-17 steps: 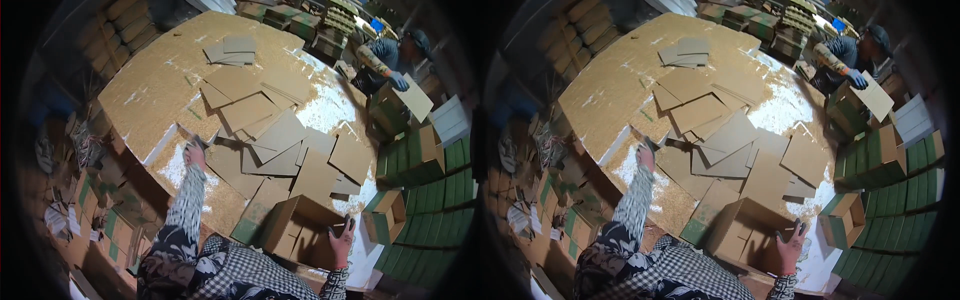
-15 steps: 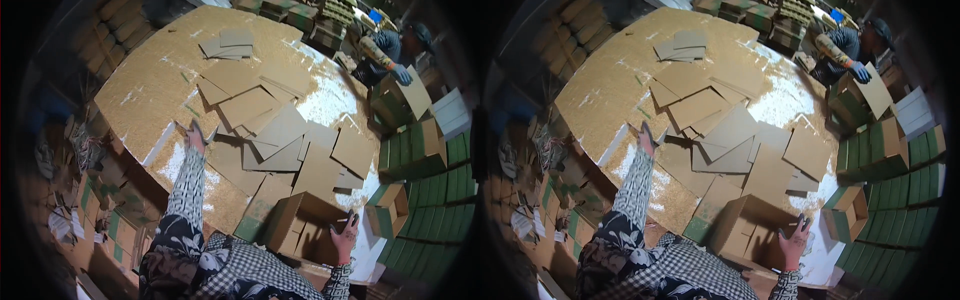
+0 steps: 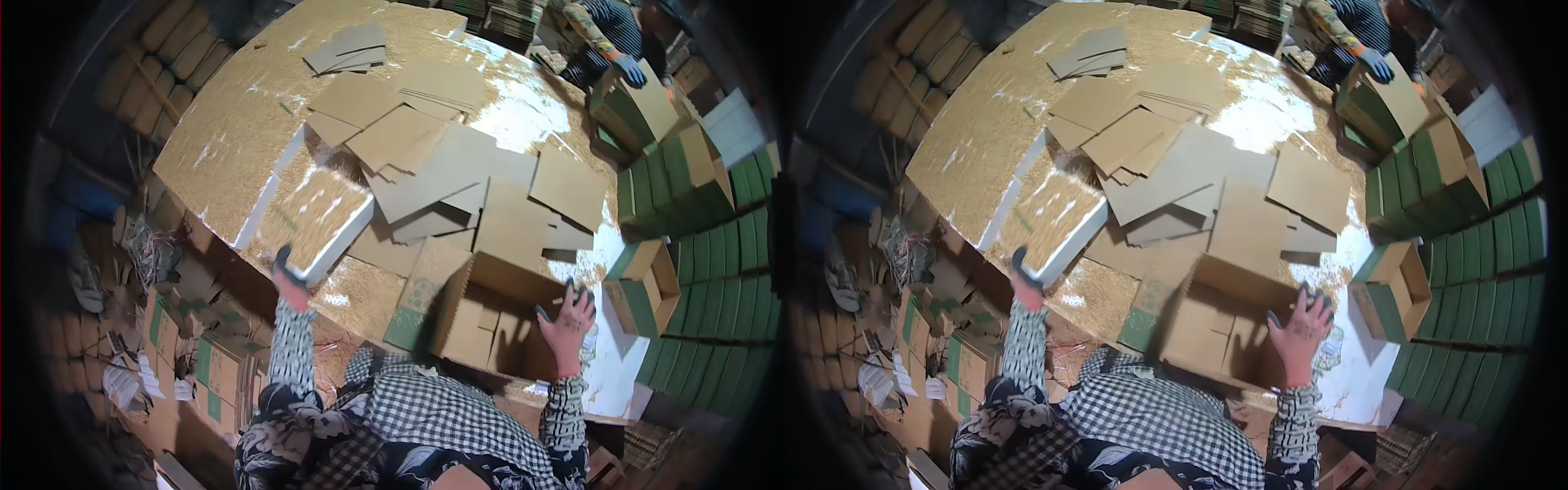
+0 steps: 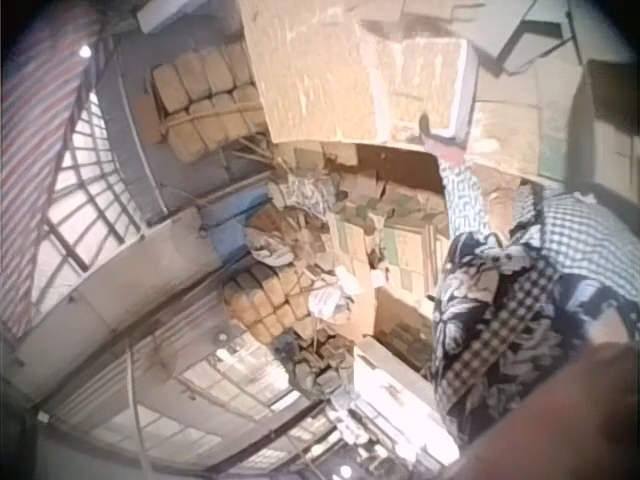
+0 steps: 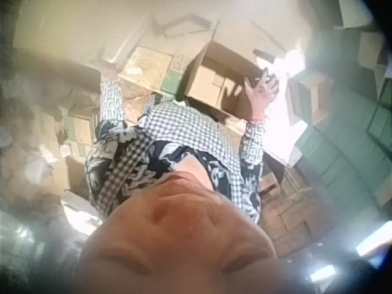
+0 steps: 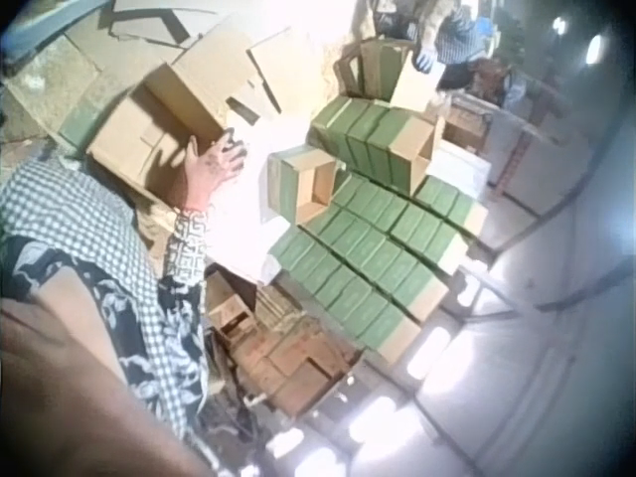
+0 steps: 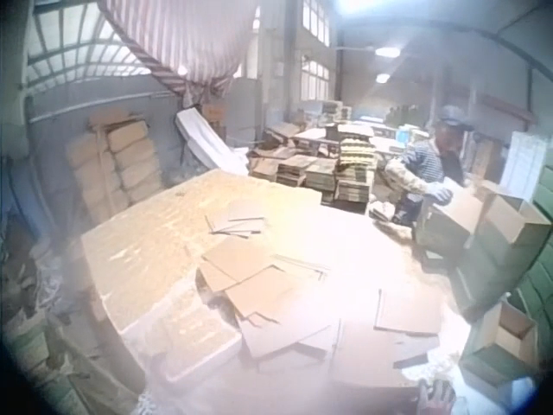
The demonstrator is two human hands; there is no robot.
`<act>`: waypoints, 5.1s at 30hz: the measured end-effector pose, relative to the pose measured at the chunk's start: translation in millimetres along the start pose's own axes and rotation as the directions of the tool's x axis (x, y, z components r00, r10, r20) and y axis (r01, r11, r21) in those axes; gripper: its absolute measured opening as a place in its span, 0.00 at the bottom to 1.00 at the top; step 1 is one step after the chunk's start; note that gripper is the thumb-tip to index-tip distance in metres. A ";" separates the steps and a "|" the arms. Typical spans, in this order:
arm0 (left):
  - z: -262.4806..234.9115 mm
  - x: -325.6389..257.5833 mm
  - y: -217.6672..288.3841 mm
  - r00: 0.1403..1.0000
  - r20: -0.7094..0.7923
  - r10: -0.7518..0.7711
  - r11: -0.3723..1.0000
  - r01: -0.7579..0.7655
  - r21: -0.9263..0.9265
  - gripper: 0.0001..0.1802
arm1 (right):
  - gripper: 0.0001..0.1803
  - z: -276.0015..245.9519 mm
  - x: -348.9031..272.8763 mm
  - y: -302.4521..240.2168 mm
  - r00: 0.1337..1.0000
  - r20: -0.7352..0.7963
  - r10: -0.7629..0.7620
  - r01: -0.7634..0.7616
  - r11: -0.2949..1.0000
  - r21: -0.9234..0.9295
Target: The person assembles cardboard boxes by hand, inserts a tray of wood shavings into each one, and stacks the completed boxes into vertical columns.
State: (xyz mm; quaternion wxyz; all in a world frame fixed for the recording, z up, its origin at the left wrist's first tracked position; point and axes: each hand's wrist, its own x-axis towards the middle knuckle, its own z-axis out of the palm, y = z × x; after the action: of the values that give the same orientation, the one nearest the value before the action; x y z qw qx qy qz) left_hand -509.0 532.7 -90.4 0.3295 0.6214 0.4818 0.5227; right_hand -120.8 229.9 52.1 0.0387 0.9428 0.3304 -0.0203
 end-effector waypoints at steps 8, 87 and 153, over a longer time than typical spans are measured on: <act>-63.0 -55.4 141.2 0.793 0.281 -0.541 0.424 0.545 -0.723 0.22 | 0.32 8.4 3.1 -8.9 0.838 -0.524 -0.150 0.443 0.749 0.493; 113.9 -138.7 202.7 0.635 0.444 0.632 0.646 -0.748 0.152 0.20 | 0.14 28.6 -32.7 45.1 0.753 -0.527 -0.394 0.646 0.592 0.482; 118.0 -145.4 138.2 0.461 0.740 -0.489 0.755 0.649 0.095 0.20 | 0.29 212.4 -82.1 279.9 0.712 -0.290 0.640 -0.285 0.641 0.713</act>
State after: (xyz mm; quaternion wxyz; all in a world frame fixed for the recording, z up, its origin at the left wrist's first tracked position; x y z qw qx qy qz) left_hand -358.2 362.6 -40.4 0.7085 0.5397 0.4341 0.1355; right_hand -12.8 -57.4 -137.6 -0.3601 0.9219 0.0374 0.1381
